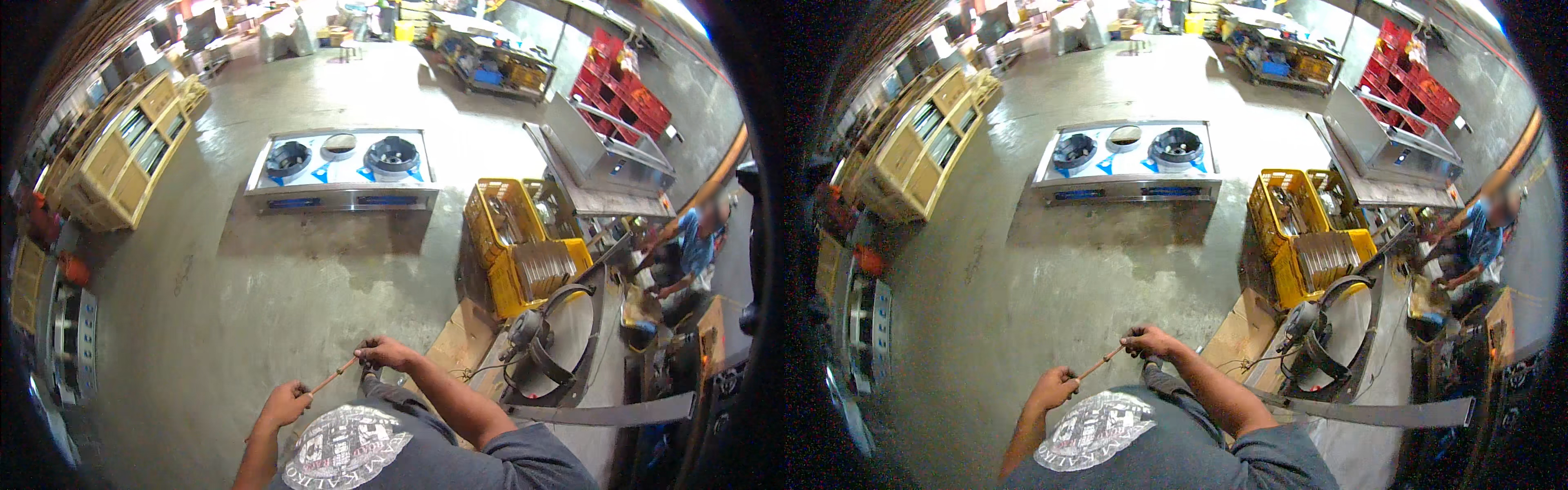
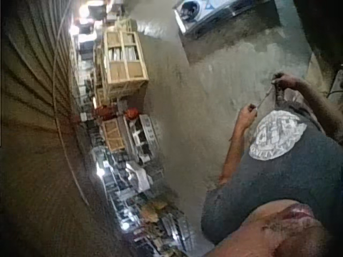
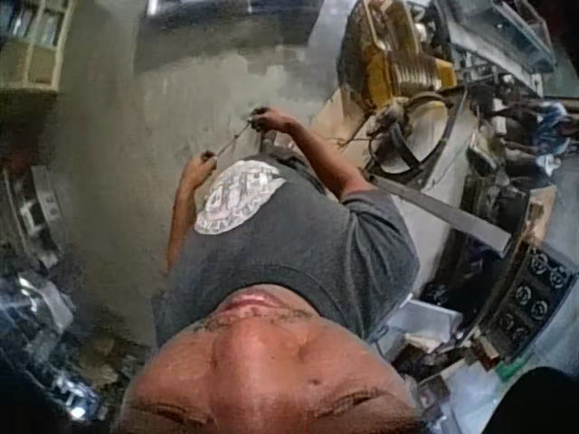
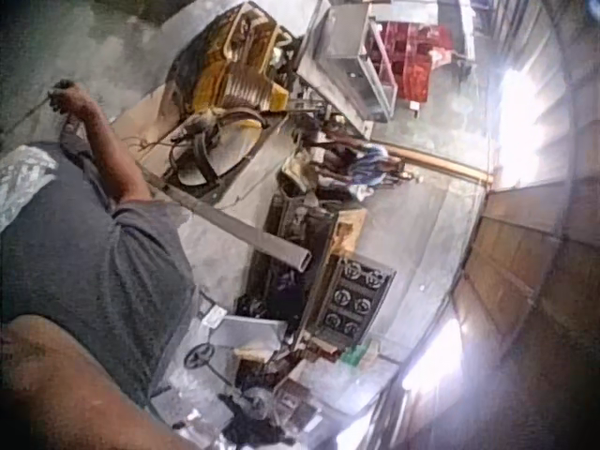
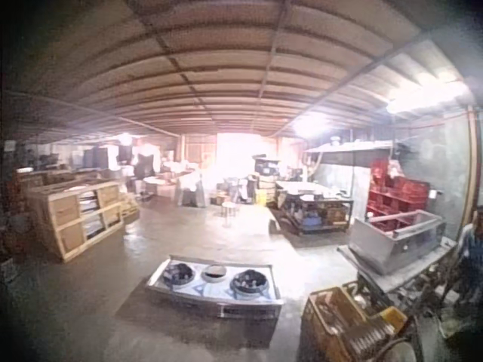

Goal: The person measures copper rods with a tape measure, then uses an angle grinder to cut a rod to length. The person also handles a metal frame and a copper rod with pliers.

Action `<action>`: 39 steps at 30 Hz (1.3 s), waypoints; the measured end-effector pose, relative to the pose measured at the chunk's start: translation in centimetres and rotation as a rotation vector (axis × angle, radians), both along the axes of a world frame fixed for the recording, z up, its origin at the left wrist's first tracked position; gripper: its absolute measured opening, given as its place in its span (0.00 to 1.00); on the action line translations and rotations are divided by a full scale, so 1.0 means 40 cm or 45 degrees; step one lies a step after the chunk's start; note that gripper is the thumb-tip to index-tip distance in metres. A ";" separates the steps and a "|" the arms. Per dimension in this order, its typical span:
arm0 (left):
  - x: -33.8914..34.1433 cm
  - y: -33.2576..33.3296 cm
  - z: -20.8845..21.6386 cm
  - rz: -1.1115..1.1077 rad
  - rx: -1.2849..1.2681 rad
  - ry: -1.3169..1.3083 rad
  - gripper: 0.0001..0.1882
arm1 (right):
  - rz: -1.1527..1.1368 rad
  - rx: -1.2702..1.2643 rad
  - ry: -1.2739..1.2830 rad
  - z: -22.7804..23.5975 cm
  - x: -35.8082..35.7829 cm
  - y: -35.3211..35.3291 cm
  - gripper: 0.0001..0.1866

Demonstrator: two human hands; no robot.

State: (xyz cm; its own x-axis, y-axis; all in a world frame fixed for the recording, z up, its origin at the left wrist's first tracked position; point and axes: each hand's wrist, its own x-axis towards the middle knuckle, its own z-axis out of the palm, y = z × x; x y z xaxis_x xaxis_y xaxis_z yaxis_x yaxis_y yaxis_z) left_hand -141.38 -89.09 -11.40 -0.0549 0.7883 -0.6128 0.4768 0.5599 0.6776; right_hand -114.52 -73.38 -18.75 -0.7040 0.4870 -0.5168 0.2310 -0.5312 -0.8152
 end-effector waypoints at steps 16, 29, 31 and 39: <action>0.112 1.169 0.127 -0.213 0.069 -0.853 0.08 | -0.682 0.351 0.294 0.432 0.150 0.887 0.17; 0.485 2.027 0.265 -0.707 -0.005 -1.002 0.26 | -1.110 0.581 0.062 0.449 0.336 1.429 0.16; 0.542 2.127 0.239 -0.735 -0.027 -0.987 0.28 | -1.150 0.510 0.089 0.439 0.373 1.499 0.17; 0.831 2.476 0.163 -0.802 -0.136 -0.943 0.29 | -1.592 0.783 -0.376 0.345 0.649 1.818 0.14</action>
